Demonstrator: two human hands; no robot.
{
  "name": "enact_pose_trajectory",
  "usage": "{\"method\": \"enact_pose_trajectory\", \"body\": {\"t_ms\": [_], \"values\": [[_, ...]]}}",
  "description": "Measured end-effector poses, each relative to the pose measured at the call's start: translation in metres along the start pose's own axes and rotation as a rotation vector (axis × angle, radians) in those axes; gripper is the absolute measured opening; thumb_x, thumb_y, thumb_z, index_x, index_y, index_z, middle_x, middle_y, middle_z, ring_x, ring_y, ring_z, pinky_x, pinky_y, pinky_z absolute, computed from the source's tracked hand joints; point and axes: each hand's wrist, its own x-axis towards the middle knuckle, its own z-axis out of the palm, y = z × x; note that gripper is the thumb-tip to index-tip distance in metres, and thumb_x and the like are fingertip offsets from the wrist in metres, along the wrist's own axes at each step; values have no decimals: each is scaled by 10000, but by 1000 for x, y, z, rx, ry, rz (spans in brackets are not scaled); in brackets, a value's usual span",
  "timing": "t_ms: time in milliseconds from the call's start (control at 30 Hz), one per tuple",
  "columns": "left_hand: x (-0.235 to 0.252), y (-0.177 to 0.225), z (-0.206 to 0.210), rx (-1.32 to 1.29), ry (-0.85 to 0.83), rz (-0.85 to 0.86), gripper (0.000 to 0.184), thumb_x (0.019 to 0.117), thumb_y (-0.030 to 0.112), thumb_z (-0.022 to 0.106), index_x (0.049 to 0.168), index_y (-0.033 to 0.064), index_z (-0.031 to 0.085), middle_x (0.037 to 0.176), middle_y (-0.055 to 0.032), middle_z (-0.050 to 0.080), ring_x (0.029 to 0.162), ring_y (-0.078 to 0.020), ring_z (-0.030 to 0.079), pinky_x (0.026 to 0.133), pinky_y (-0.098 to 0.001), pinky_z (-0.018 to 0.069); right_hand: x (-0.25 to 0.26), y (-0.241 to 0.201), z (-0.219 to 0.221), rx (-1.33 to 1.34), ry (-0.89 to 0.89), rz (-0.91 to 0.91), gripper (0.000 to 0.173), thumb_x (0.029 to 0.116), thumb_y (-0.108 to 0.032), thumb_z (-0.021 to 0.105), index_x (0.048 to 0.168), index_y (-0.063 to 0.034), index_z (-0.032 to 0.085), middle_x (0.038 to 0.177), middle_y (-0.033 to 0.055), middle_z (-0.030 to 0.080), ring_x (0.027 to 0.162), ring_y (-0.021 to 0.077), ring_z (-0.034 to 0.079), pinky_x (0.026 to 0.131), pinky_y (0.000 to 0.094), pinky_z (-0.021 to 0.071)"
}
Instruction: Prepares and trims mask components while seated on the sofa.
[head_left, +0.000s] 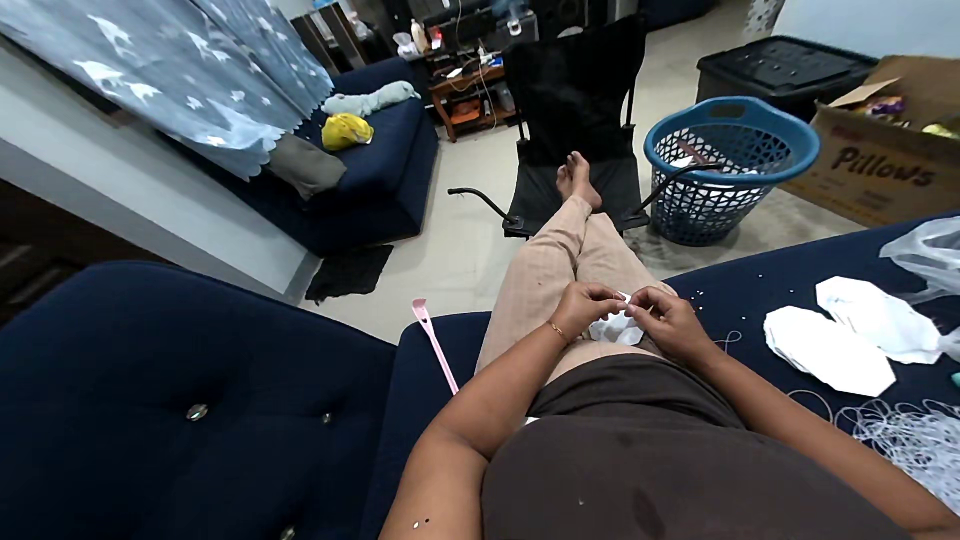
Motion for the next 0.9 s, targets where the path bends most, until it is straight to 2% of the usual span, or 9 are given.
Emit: {"method": "enact_pose_trajectory", "body": {"t_ms": [167, 333, 433, 533, 600, 667, 767, 900], "values": [[0, 0, 0, -21, -5, 7, 118, 938, 36, 692, 1008, -52, 731, 768, -12, 695, 606, -9, 566, 584, -186, 483, 0, 0, 0, -36, -19, -22, 183, 981, -165, 564, 1003, -24, 678, 876, 36, 687, 732, 40, 616, 652, 215, 507], [1, -4, 0, -42, -9, 15, 83, 934, 25, 691, 945, -49, 725, 751, -8, 692, 600, -9, 566, 582, -185, 484, 0, 1, 1, -55, -23, -37, 180, 981, -172, 575, 998, -31, 686, 873, 35, 689, 713, 30, 603, 631, 200, 492], [1, -4, 0, -16, -20, 18, 85, 936, 28, 691, 938, -52, 720, 749, -11, 690, 608, -12, 574, 590, -189, 492, 1, 3, -4, -156, -39, -75, 197, 978, -189, 601, 1016, -29, 708, 920, 89, 701, 744, 127, 633, 649, 295, 522], [1, -1, -1, 59, -58, 2, 114, 949, 48, 680, 951, -61, 715, 772, -22, 688, 631, -15, 575, 614, -193, 492, 10, -2, -15, -273, -55, -206, 198, 967, -132, 621, 1091, -6, 711, 1028, 159, 719, 829, 253, 684, 707, 404, 563], [1, -1, 0, 104, -87, 0, 121, 947, 50, 675, 945, -63, 717, 779, -32, 693, 640, -18, 584, 625, -198, 501, 18, -8, -24, -327, -111, -320, 224, 972, -80, 615, 1161, -18, 718, 1117, 167, 721, 937, 296, 705, 808, 451, 585], [2, 0, 1, 140, -111, -11, 117, 945, 47, 674, 939, -63, 714, 793, -39, 697, 654, -21, 595, 637, -202, 508, 27, -19, -30, -387, -189, -453, 246, 956, -23, 615, 1164, -47, 744, 1129, 170, 727, 1019, 342, 704, 894, 506, 575], [2, 3, 1, 187, -132, -16, 116, 936, 43, 679, 935, -69, 709, 818, -55, 714, 682, -26, 622, 668, -217, 529, 39, -28, -34, -508, -330, -622, 301, 950, 16, 577, 1143, -119, 765, 1073, 129, 738, 986, 339, 699, 860, 516, 569], [2, 4, 2, 224, -142, -3, 127, 927, 60, 700, 924, -66, 714, 802, -59, 711, 681, -35, 628, 674, -225, 535, 49, -29, -35, -594, -425, -747, 272, 928, 68, 572, 1037, -88, 767, 1007, 119, 742, 950, 329, 700, 833, 492, 568]]}}
